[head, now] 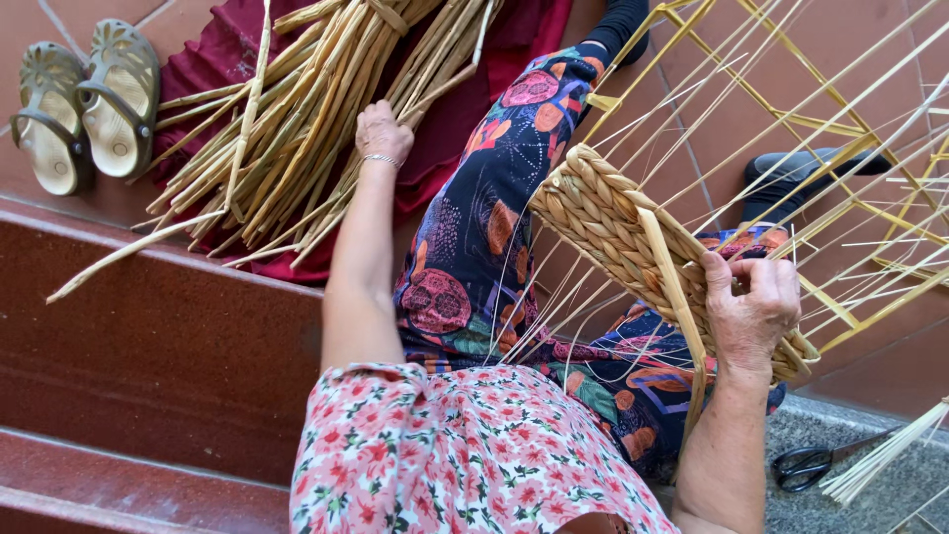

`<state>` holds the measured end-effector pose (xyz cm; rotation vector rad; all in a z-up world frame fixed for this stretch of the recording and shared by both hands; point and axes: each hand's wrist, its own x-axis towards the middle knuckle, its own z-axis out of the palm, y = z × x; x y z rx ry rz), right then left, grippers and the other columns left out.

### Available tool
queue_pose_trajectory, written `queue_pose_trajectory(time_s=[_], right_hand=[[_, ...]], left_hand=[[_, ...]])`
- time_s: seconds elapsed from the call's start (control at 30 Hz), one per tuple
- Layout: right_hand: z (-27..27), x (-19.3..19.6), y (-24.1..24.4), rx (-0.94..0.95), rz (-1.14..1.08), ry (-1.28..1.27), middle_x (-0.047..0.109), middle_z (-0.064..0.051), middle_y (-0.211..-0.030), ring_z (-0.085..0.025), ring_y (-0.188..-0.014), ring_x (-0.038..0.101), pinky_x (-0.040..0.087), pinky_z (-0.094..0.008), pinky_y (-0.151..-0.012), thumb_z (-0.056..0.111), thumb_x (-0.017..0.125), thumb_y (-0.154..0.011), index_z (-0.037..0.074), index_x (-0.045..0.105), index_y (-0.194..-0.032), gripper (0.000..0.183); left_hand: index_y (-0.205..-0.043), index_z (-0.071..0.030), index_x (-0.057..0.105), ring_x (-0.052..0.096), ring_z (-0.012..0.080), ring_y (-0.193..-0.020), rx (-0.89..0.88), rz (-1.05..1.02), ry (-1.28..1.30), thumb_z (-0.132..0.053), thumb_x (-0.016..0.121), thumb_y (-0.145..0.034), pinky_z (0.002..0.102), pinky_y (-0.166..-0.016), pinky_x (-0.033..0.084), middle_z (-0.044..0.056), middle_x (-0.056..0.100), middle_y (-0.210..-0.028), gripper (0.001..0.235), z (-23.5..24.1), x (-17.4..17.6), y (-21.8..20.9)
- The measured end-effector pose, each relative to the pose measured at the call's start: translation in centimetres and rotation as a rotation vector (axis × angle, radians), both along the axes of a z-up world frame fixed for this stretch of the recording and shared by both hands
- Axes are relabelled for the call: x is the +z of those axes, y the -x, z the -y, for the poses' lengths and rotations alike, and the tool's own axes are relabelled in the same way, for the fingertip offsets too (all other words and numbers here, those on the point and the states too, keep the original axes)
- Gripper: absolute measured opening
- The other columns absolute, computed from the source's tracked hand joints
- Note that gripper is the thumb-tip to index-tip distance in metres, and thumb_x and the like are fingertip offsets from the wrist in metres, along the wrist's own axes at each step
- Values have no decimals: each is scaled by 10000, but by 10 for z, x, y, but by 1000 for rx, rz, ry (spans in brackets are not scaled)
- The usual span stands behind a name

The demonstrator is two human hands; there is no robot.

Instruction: The person weaves a basket by hand, interlacing thin bamboo strips through a pre-formed frame. They repeatedly pull and tighten the strips to build up the basket's side walls.

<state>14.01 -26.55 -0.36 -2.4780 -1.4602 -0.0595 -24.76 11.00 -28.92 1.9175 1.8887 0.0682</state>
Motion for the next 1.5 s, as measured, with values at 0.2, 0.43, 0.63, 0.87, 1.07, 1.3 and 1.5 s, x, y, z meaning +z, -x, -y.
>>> queue_pose_trajectory(time_s=[0.2, 0.43, 0.63, 0.87, 1.07, 1.3, 1.5], right_hand=[[0, 0, 0, 28, 10, -18, 600, -52, -854, -250, -850, 610, 494, -407, -772, 392, 866, -1030, 90, 657, -839, 413], [-26, 33, 23, 59, -33, -156, 618, -48, -873, -227, -855, 598, 501, -394, -812, 179, 857, -993, 42, 679, -1042, 230], [-75, 55, 79, 114, -701, -268, 703, -57, -1040, -111, -901, 647, 540, -246, -802, 109, 701, -1083, 26, 701, -1245, 183], [-132, 62, 90, 178, -1743, -614, 626, -83, -1419, -170, -1150, 684, 640, -373, -923, 309, 568, -1064, 104, 398, -1507, 517], [-106, 59, 67, -11, -1824, -863, 723, -175, -1219, -281, -1151, 708, 618, -468, -1009, 208, 555, -1120, 31, 623, -1327, 280], [-73, 75, 65, 176, -1836, -782, 643, -159, -1406, -254, -1336, 597, 454, -480, -1208, 244, 570, -1139, 72, 676, -1267, 240], [-57, 87, 76, 117, -1685, -825, 614, -182, -1428, -250, -1327, 589, 448, -428, -1210, 320, 464, -1137, 37, 618, -1366, 395]], left_hand=[[-1277, -157, 624, 608, 497, -1119, 47, 34, 362, -266, 521, -886, 558, -960, 469, 296, 654, -1174, 420, 23, 55, 97], [-1161, -63, 713, 679, 197, -964, 123, 541, 26, -238, 665, -1024, 329, -832, 556, 136, 726, -1077, 228, 73, 171, 143], [-1141, -18, 650, 661, 129, -992, -163, 908, -191, 4, 686, -1000, 250, -828, 590, 77, 667, -1147, 148, 111, 236, 105], [-1072, -37, 651, 647, 181, -890, -400, 809, -99, 44, 753, -938, 285, -735, 540, 81, 677, -986, 187, 152, 276, 58], [-1103, -31, 640, 659, 274, -965, -643, 714, -201, 20, 783, -852, 375, -844, 538, 116, 685, -1043, 293, 155, 310, 27], [-1380, -16, 590, 686, 215, -1079, -815, 881, 224, -106, 530, -1050, 339, -937, 565, 130, 701, -1217, 347, 160, 349, -67], [-1324, -7, 646, 608, 52, -811, -834, 1195, 609, -161, 586, -1083, 215, -719, 521, 0, 675, -891, 292, 186, 345, -189]])
